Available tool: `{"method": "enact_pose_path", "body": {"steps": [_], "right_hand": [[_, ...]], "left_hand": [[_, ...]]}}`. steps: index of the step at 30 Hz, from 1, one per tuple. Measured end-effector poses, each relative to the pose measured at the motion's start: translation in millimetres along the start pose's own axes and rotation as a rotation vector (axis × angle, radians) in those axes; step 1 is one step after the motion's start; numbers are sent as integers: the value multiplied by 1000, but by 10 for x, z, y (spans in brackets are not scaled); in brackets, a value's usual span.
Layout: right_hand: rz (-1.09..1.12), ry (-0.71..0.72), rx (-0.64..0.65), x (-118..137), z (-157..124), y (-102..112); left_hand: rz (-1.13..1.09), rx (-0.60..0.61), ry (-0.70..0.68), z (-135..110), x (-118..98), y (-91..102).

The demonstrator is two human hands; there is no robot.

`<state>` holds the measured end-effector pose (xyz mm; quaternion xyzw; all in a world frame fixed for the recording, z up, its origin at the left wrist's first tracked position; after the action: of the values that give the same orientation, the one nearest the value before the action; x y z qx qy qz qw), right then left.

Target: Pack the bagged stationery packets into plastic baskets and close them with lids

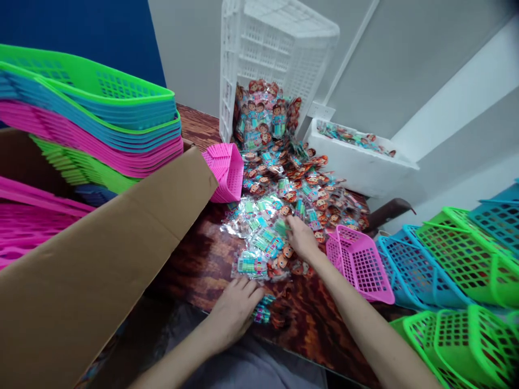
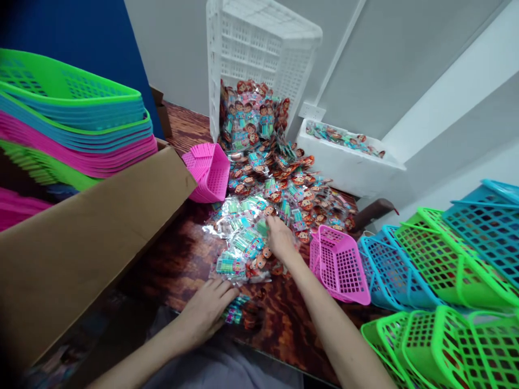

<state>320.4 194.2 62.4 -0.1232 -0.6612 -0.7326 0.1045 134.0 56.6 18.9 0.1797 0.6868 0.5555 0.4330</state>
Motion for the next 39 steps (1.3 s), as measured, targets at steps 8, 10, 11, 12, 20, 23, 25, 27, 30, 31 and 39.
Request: {"method": "enact_pose_path", "body": {"steps": [8, 10, 11, 12, 20, 23, 25, 27, 30, 31, 39], "right_hand": [[-79, -77, 134, -278, 275, -146], [-113, -76, 143, -245, 228, -154], [-126, -64, 146, -205, 189, -144], [-135, -47, 149, -156, 142, -128], [-174, 207, 100, 134, -244, -130], [-105, 189, 85, 69, -290, -119], [-55, 147, 41, 21, -288, -36], [108, 66, -48, -59, -266, 113], [627, -66, -158, -250, -241, 276], [831, -109, -155, -315, -240, 271], [1872, -435, -71, -552, -582, -205]], "left_hand": [[8, -23, 1, -25, -3, -14], [14, -28, -10, -31, -13, -21], [17, -33, -11, -33, -13, -22], [21, -35, -11, -36, -13, -24], [30, -60, -24, -46, -22, -15], [32, -56, -28, -49, -32, 2], [35, -54, -25, -52, -37, 17], [39, -46, -24, -54, -41, 23], [36, -38, -20, -53, -39, 12], [32, -36, -16, -52, -34, 4], [-3, -16, 16, -41, -3, -47]]}}
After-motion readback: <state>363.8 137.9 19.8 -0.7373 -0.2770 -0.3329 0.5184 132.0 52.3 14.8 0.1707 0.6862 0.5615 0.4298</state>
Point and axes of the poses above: each hand's wrist, its own z-axis towards the middle knuckle, its own y-axis out of the back of the hand, x = y × z, the point moved 9 cm from there along z, towards the middle knuckle, and after that the axes turned 3 degrees about z, right-handed, at the moved point
